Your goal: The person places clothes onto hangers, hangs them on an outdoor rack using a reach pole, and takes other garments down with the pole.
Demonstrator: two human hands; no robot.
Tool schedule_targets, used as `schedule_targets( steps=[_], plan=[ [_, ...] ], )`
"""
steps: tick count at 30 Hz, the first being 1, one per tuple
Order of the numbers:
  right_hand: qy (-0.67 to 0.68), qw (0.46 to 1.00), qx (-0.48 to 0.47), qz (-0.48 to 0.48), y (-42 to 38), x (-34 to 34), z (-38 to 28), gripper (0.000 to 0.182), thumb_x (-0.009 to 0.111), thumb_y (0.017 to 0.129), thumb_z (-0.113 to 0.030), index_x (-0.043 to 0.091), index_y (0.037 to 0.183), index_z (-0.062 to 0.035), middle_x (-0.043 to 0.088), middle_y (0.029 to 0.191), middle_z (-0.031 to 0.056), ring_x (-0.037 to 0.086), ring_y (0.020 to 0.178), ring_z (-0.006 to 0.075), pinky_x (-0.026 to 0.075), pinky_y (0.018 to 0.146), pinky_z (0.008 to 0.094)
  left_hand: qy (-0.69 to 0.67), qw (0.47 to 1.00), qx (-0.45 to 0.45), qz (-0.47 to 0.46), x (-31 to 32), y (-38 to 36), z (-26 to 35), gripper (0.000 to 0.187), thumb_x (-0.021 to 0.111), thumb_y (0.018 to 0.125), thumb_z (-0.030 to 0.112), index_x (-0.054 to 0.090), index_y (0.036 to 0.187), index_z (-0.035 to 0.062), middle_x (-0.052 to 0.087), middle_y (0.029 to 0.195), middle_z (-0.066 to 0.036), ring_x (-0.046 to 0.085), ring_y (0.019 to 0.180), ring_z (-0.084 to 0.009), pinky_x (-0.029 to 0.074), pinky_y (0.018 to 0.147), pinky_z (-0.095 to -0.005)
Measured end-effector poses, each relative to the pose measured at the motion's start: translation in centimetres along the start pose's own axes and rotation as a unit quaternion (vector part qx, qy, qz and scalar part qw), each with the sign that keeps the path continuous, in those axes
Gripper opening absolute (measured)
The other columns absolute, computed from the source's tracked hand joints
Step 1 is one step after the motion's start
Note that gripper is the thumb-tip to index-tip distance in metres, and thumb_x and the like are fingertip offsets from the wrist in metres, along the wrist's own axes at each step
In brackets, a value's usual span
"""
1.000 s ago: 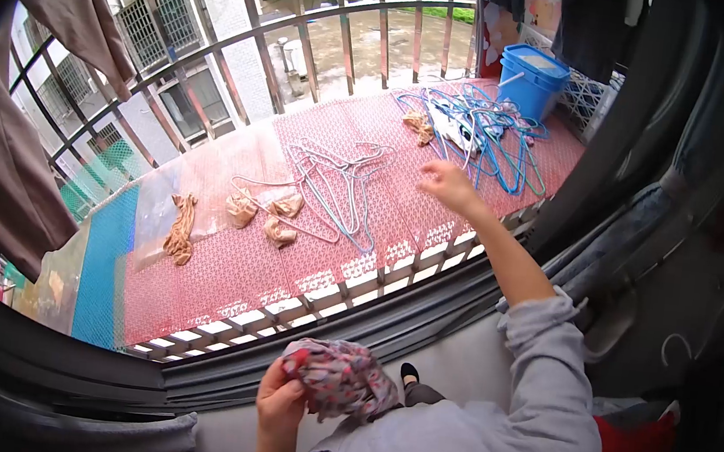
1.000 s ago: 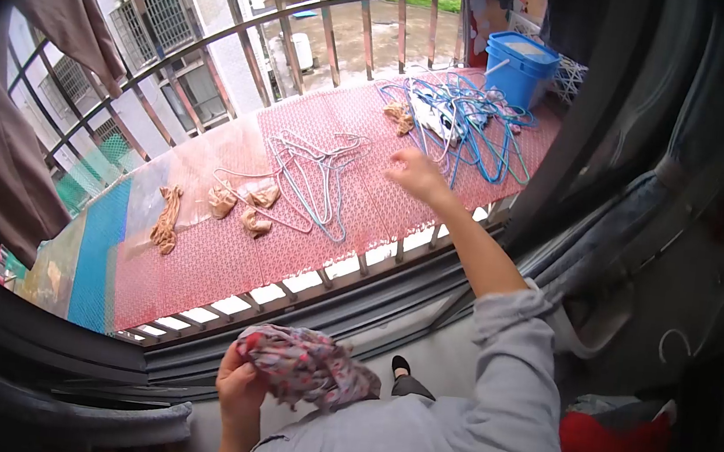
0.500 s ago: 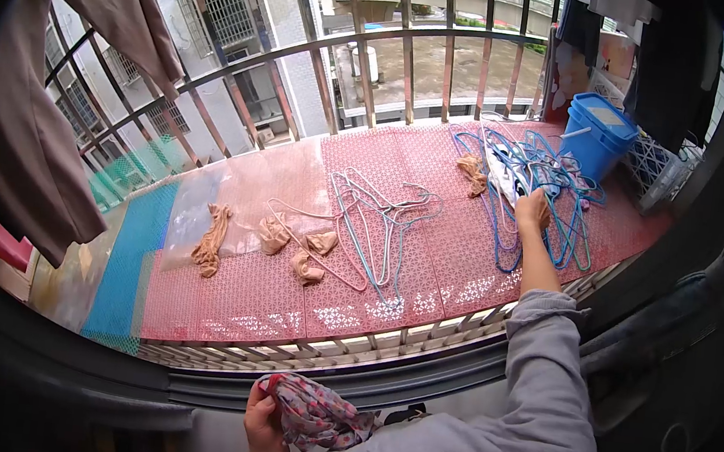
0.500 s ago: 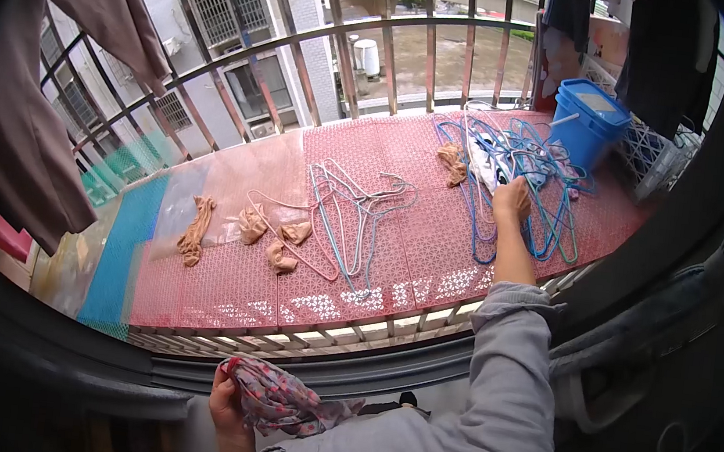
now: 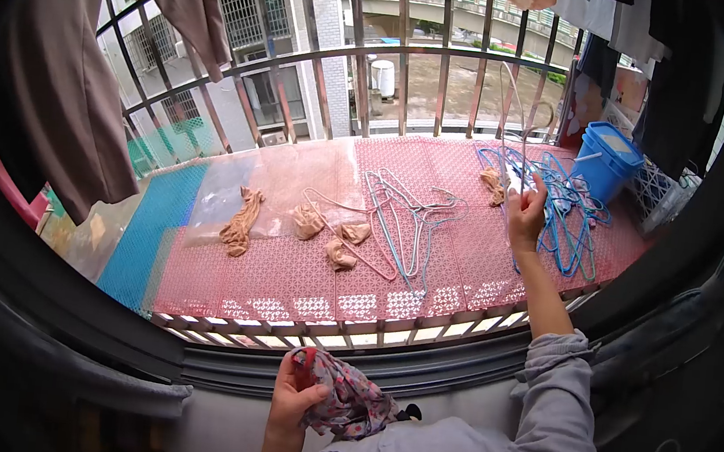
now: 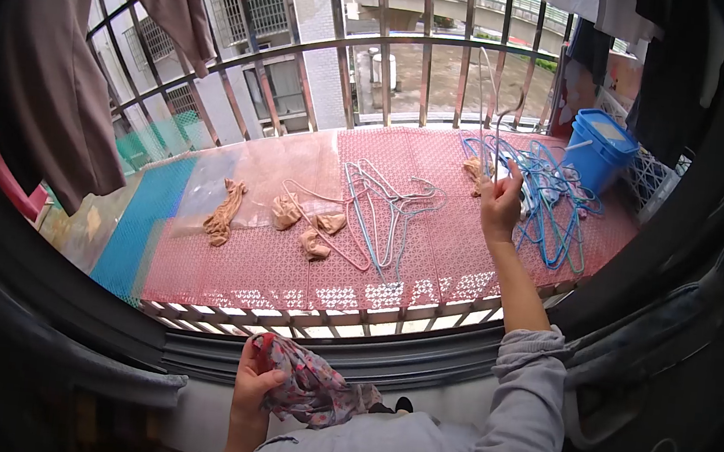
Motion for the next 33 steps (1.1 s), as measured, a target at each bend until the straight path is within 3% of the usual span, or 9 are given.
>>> schedule_targets(
  steps=[3, 8, 15, 19, 21, 25, 29, 30, 33],
  plan=[
    [0.25, 0.962, 0.103, -0.041, -0.5, 1.3, -5.7, 0.054, 0.059, 0.081, -0.007, 0.031, 0.128, -0.003, 0.044, 0.059, -0.002, 0.038, 0.044, 0.0048, 0.029, 0.036, 0.0194, 0.005, 1.0, -0.005, -0.021, -0.1, -0.4, 0.4, 0.051, 0.065, 0.066, -0.006, 0.048, 0.112, 0.0041, 0.059, 0.1, -0.005, 0.058, 0.091, -0.015, 0.047, 0.082, -0.0294],
    [0.3, 0.931, 0.175, -0.106, -2.5, 2.8, -13.1, 0.028, 0.052, 0.089, -0.017, 0.051, 0.114, -0.0037, 0.039, 0.056, -0.0067, 0.031, 0.039, 0.0003, 0.022, 0.032, 0.0175, 0.05, 0.996, -0.003, -0.071, -1.7, -0.4, 1.3, 0.051, 0.063, 0.071, -0.004, 0.045, 0.118, 0.0045, 0.057, 0.104, -0.005, 0.055, 0.096, -0.0139, 0.044, 0.085, -0.0286],
    [0.236, 0.934, 0.051, -0.263, -10.5, -4.1, -23.0, 0.021, 0.049, 0.09, -0.011, 0.06, 0.102, 0.002, 0.043, 0.057, -0.0055, 0.032, 0.043, 0.0008, 0.023, 0.038, 0.017, 0.046, 0.992, -0.007, -0.114, -2.4, 0.8, 2.5, 0.052, 0.06, 0.079, -0.002, 0.04, 0.126, 0.0047, 0.054, 0.111, -0.005, 0.053, 0.102, -0.0129, 0.041, 0.089, -0.0277],
    [0.226, 0.913, 0.094, -0.327, -16.4, -8.7, -23.5, 0.017, 0.057, 0.085, -0.008, 0.062, 0.096, 0.0036, 0.052, 0.062, -0.0011, 0.041, 0.051, 0.0023, 0.029, 0.045, 0.0169, 0.12, 0.985, 0.004, -0.122, -3.0, 0.4, 3.1, 0.057, 0.062, 0.079, 0.002, 0.036, 0.13, 0.0021, 0.052, 0.115, -0.006, 0.051, 0.105, -0.0131, 0.038, 0.092, -0.0276],
    [0.206, 0.896, -0.003, -0.393, -18.6, -10.9, -23.5, 0.014, 0.06, 0.083, -0.008, 0.063, 0.09, 0.0037, 0.056, 0.065, 0.0012, 0.043, 0.054, 0.0045, 0.032, 0.048, 0.0189, 0.212, 0.972, 0.024, -0.096, -2.9, -0.3, 4.1, 0.055, 0.062, 0.079, 0.002, 0.038, 0.128, 0.0002, 0.054, 0.111, -0.005, 0.05, 0.102, -0.0116, 0.038, 0.09, -0.0256],
    [0.101, 0.874, 0.004, -0.475, -21.4, -14.2, -23.3, 0.012, 0.063, 0.078, -0.005, 0.064, 0.086, 0.0041, 0.057, 0.065, 0.0074, 0.049, 0.052, 0.0115, 0.037, 0.047, 0.0231, 0.434, 0.897, 0.066, -0.046, -1.8, -1.8, 4.1, 0.035, 0.057, 0.078, 0.001, 0.053, 0.113, 0.0027, 0.059, 0.094, -0.006, 0.048, 0.093, -0.0051, 0.042, 0.077, -0.0219],
    [0.068, 0.87, -0.053, -0.485, -24.5, -16.7, -22.1, 0.012, 0.063, 0.079, -0.007, 0.064, 0.089, -0.0009, 0.06, 0.07, 0.0093, 0.054, 0.051, 0.0188, 0.042, 0.047, 0.028, 0.691, 0.64, 0.332, -0.051, 5.7, -5.4, 4.4, 0.024, 0.056, 0.072, 0.0, 0.061, 0.095, 0.0046, 0.061, 0.09, -0.007, 0.056, 0.082, -0.0194, 0.047, 0.067, -0.0298],
    [0.064, 0.873, -0.05, -0.481, -25.2, -17.2, -21.9, 0.012, 0.063, 0.079, -0.009, 0.064, 0.089, -0.0021, 0.06, 0.07, 0.0095, 0.055, 0.052, 0.0208, 0.043, 0.048, 0.0294, 0.707, 0.613, 0.351, -0.042, 8.1, -6.7, 3.8, 0.018, 0.056, 0.071, 0.002, 0.061, 0.088, 0.0068, 0.061, 0.088, -0.004, 0.053, 0.076, -0.0266, 0.047, 0.063, -0.0343],
    [0.064, 0.893, -0.047, -0.443, -27.8, -17.5, -20.5, 0.012, 0.062, 0.081, -0.015, 0.063, 0.087, -0.0043, 0.058, 0.067, 0.0106, 0.056, 0.055, 0.0251, 0.044, 0.049, 0.0326, 0.742, 0.537, 0.394, -0.081, 13.4, -9.9, -0.1, 0.018, 0.058, 0.069, 0.006, 0.062, 0.087, 0.0098, 0.059, 0.085, -0.003, 0.053, 0.074, -0.022, 0.045, 0.062, -0.0333]
  ],
)
Point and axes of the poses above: each hand's wrist, its own y-axis towards the middle knuckle, its own x-axis out of the palm, z = x × y, the point moved 7 cm from there along y, towards the middle knuckle
